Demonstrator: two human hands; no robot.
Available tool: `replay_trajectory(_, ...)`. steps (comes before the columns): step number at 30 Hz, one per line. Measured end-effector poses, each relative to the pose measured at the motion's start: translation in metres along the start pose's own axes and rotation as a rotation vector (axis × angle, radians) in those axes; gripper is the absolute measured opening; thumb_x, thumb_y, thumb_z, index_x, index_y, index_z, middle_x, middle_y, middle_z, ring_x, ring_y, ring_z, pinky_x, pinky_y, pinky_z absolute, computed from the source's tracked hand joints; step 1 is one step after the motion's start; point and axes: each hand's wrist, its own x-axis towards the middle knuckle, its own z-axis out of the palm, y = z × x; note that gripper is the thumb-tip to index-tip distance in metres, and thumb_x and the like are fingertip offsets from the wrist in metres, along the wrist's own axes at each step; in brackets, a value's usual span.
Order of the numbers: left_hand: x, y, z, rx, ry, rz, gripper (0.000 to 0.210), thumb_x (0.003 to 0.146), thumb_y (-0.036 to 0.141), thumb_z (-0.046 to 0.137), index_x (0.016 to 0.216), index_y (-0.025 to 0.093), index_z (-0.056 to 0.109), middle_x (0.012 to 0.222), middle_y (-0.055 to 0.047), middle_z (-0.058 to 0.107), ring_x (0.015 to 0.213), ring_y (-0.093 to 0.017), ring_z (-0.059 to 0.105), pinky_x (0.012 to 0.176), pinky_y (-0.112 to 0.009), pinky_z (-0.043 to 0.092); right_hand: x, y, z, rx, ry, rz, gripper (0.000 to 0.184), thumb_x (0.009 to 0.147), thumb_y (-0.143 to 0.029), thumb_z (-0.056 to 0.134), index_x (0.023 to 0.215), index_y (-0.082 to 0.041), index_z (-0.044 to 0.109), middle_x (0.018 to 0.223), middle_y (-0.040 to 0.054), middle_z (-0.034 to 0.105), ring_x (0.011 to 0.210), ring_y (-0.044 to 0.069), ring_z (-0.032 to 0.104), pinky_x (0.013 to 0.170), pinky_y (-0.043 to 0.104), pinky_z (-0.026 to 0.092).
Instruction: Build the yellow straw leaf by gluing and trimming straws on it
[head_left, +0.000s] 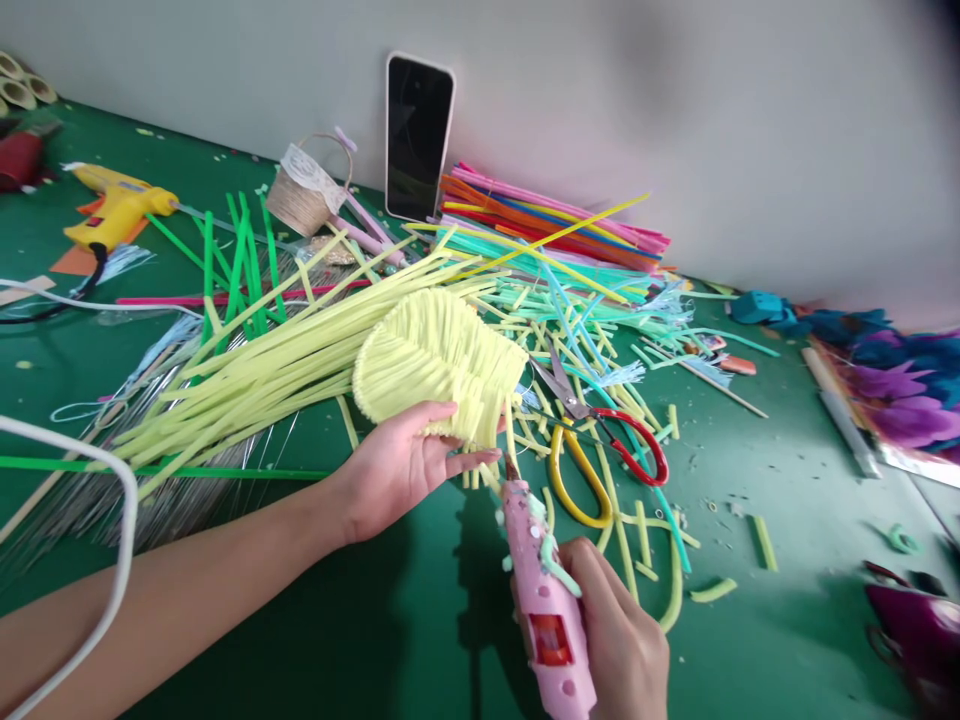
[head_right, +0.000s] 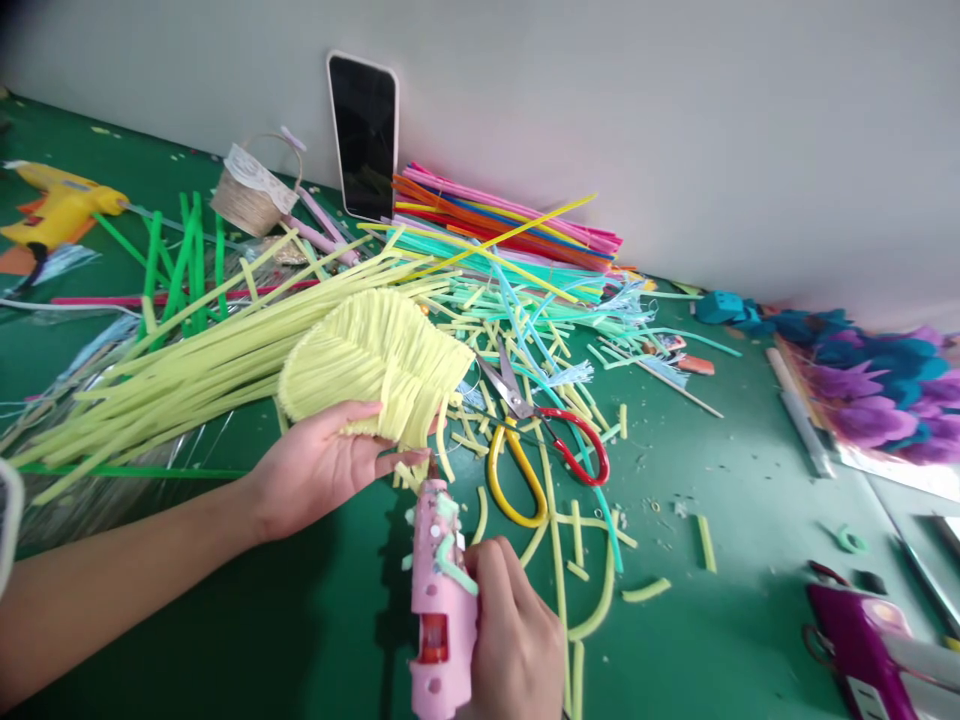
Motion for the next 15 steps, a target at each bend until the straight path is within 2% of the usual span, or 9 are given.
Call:
replay_trajectory(4,0.0,-0.001,-0.002,-0.013,-0.008,0.034,0.022,0.092,0.012,0.047,0.096,0.009,0.068,0.079,-0.01,0.073,0.093,-0.024,0.071,0.104,-0.045,0.048,-0.005,0.008,-0.012,-0.025,0.033,0.035,0.015,0.091,-0.037,0.047,0.083,-0.025,0.043,0.069,-0.0025,0.05,0.047,0.013,0.046,0.045,0.023,0.038)
replay_trajectory(6,0.0,-0.002,-0.003,0.004,-0.023,0.037,0.021,0.092,0.013,0.049,0.096,0.009,0.069,0.082,-0.01,0.074,0.091,-0.023,0.072,0.104,-0.045,0.048,-0.003,0.02,-0.024,-0.089,0.063,0.103,0.016,0.089,-0.04,0.048,0.084,-0.025,0.045,0.073,-0.0006,0.052,0.051,0.015,0.05,0.047,0.025,0.04)
replay_trajectory(8,-0.002,-0.003,-0.006,0.041,-0.049,0.037,0.019,0.092,0.015,0.051,0.094,0.009,0.069,0.082,-0.01,0.074,0.09,-0.024,0.072,0.104,-0.044,0.048,0.0,0.043,-0.039,-0.233,0.096,0.222,0.018,0.087,-0.043,0.05,0.09,-0.025,0.048,0.078,0.0033,0.056,0.058,0.02,0.056,0.047,0.028,0.042)
replay_trajectory(11,-0.005,-0.004,-0.01,0.147,-0.108,0.046,0.017,0.091,0.018,0.053,0.091,0.012,0.069,0.083,-0.009,0.075,0.084,-0.025,0.073,0.095,-0.044,0.051,0.004,0.091,-0.059,-0.443,0.056,0.423,0.038,0.082,-0.056,0.052,0.099,-0.022,0.052,0.086,0.0094,0.057,0.065,0.028,0.061,0.049,0.035,0.047)
replay_trajectory(13,-0.01,-0.004,-0.011,0.25,-0.139,0.058,0.02,0.092,0.025,0.053,0.093,0.013,0.07,0.087,-0.01,0.075,0.073,-0.024,0.073,0.083,-0.04,0.054,0.006,0.124,-0.067,-0.487,-0.004,0.502,0.051,0.084,-0.056,0.05,0.114,-0.015,0.053,0.098,0.0164,0.059,0.08,0.034,0.065,0.06,0.042,0.053)
replay_trajectory(15,-0.015,-0.002,-0.01,0.354,-0.124,0.04,0.023,0.092,0.03,0.054,0.087,0.014,0.07,0.085,-0.009,0.075,0.057,-0.019,0.069,0.066,-0.033,0.052,0.005,0.148,-0.071,-0.499,-0.062,0.479,0.06,0.084,-0.054,0.048,0.12,-0.007,0.054,0.104,0.0225,0.06,0.099,0.04,0.063,0.078,0.05,0.053)
